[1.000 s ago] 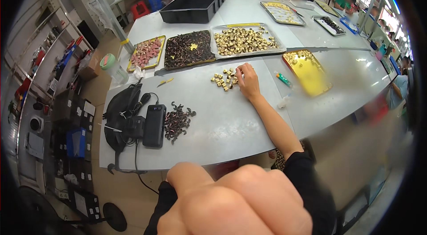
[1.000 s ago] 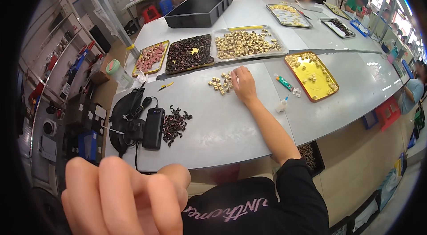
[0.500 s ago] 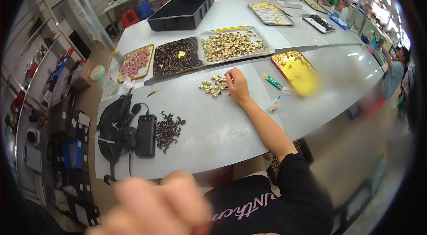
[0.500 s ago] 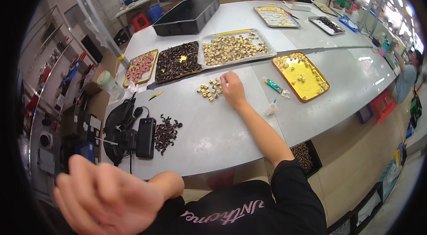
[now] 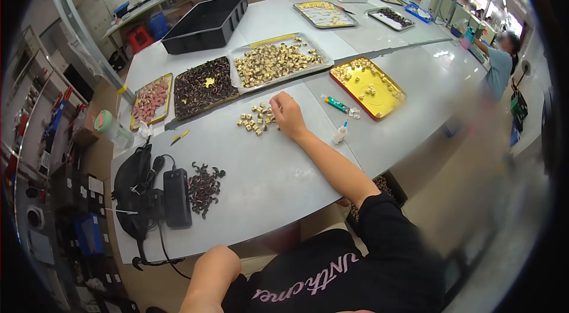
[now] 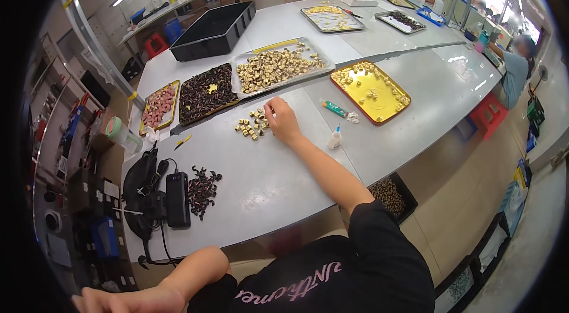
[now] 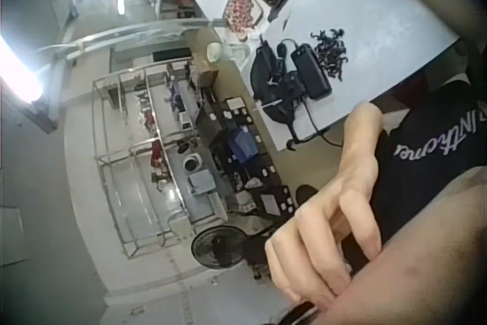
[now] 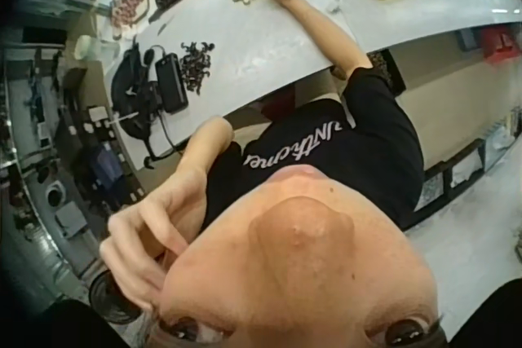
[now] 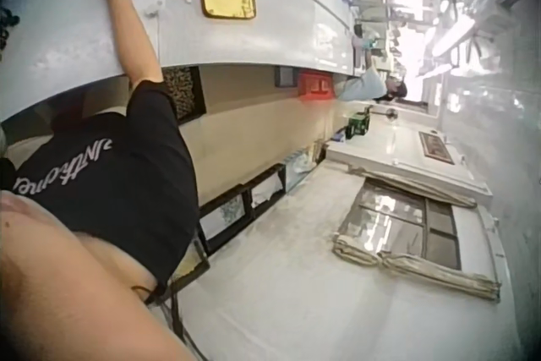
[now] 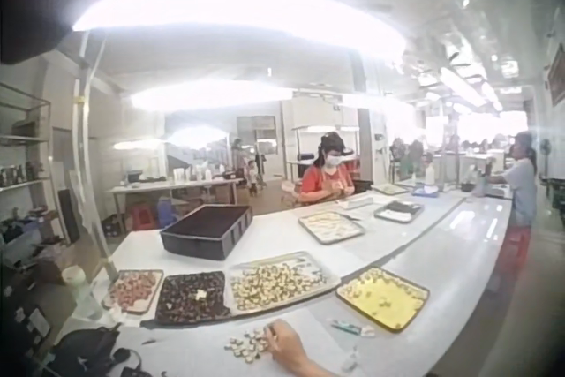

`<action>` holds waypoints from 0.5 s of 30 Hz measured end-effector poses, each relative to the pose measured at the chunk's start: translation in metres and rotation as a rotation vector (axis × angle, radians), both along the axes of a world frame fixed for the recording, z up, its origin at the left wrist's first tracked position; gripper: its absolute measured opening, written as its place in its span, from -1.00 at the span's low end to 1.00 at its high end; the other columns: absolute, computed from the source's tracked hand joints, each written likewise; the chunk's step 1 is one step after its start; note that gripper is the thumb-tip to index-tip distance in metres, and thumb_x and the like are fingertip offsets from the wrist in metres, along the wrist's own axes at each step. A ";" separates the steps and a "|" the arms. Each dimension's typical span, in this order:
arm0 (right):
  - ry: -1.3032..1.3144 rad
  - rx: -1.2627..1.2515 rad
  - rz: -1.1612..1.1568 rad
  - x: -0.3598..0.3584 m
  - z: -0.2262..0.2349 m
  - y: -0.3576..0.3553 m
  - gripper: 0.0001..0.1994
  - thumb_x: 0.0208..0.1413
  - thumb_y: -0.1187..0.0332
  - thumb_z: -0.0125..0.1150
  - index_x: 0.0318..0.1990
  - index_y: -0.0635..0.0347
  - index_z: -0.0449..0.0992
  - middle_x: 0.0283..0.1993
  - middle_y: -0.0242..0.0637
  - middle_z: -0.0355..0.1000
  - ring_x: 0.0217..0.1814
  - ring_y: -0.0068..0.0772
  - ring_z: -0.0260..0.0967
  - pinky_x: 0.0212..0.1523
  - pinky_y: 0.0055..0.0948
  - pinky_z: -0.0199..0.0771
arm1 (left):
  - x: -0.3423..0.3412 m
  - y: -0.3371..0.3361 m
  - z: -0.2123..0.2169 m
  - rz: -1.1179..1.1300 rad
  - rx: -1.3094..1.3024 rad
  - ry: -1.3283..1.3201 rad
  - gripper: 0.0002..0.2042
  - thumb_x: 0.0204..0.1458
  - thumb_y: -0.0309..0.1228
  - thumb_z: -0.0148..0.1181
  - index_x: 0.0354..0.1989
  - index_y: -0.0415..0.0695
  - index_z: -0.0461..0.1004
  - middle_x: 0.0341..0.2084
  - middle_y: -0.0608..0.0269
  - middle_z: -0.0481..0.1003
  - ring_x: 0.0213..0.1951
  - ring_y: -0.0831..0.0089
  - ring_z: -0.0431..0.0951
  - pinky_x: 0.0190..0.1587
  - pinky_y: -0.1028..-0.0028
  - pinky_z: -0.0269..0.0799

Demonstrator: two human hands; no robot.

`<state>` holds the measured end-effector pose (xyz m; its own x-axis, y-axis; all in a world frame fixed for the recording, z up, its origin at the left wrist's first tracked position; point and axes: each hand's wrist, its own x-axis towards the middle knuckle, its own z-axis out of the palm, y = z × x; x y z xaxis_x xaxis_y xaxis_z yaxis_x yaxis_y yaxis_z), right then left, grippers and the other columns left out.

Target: The person assembles small figurine heads by attaching black curved pieces onto beige components by hand and arranges the completed pieces in rows on the table.

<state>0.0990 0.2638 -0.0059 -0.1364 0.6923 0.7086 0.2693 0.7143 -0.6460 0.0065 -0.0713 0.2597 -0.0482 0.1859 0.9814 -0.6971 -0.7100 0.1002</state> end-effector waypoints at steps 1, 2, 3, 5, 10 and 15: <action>0.003 0.006 -0.009 0.001 0.001 0.001 -0.86 0.18 0.40 0.08 -0.34 0.29 0.41 -0.41 -0.15 0.37 -0.40 -0.23 0.35 -0.37 -0.35 0.36 | 0.000 -0.004 -0.003 -0.009 0.006 0.003 -0.86 0.14 -0.46 0.11 -0.15 -0.05 0.52 -0.11 0.30 0.43 0.00 0.44 0.34 -0.10 0.43 0.40; 0.005 0.006 0.000 0.000 0.000 0.000 -0.86 0.18 0.39 0.08 -0.34 0.29 0.41 -0.42 -0.16 0.37 -0.41 -0.26 0.35 -0.38 -0.36 0.36 | 0.000 -0.006 -0.005 -0.001 -0.025 0.024 -0.85 0.15 -0.45 0.11 -0.12 -0.04 0.50 -0.11 0.29 0.42 -0.02 0.41 0.34 -0.09 0.40 0.39; 0.008 0.007 0.010 -0.002 0.000 0.000 -0.86 0.18 0.39 0.08 -0.33 0.29 0.41 -0.42 -0.17 0.37 -0.43 -0.28 0.35 -0.38 -0.36 0.36 | 0.000 -0.008 -0.008 0.007 -0.055 0.046 -0.83 0.15 -0.44 0.10 -0.09 -0.03 0.48 -0.11 0.28 0.42 -0.03 0.38 0.34 -0.07 0.38 0.37; 0.013 -0.006 0.013 -0.002 -0.001 0.001 -0.86 0.18 0.39 0.08 -0.33 0.28 0.41 -0.43 -0.17 0.37 -0.44 -0.29 0.34 -0.39 -0.37 0.35 | 0.001 -0.001 -0.019 0.053 0.009 0.043 -0.78 0.16 -0.42 0.09 -0.02 -0.01 0.42 -0.11 0.26 0.43 -0.06 0.35 0.34 -0.06 0.34 0.35; 0.017 -0.013 0.017 -0.004 0.001 -0.002 -0.86 0.18 0.38 0.09 -0.33 0.28 0.41 -0.44 -0.19 0.37 -0.47 -0.32 0.32 -0.41 -0.39 0.33 | -0.003 0.001 -0.026 -0.016 0.089 0.092 -0.77 0.18 -0.43 0.05 0.01 -0.02 0.38 -0.10 0.28 0.43 -0.01 0.34 0.33 -0.07 0.35 0.32; 0.020 -0.044 0.010 -0.001 0.001 -0.002 -0.85 0.19 0.37 0.09 -0.34 0.28 0.41 -0.46 -0.19 0.37 -0.48 -0.33 0.32 -0.41 -0.39 0.32 | -0.004 -0.005 -0.018 0.017 0.079 0.049 -0.80 0.16 -0.46 0.05 -0.04 -0.01 0.43 -0.08 0.30 0.42 0.01 0.36 0.32 -0.05 0.35 0.31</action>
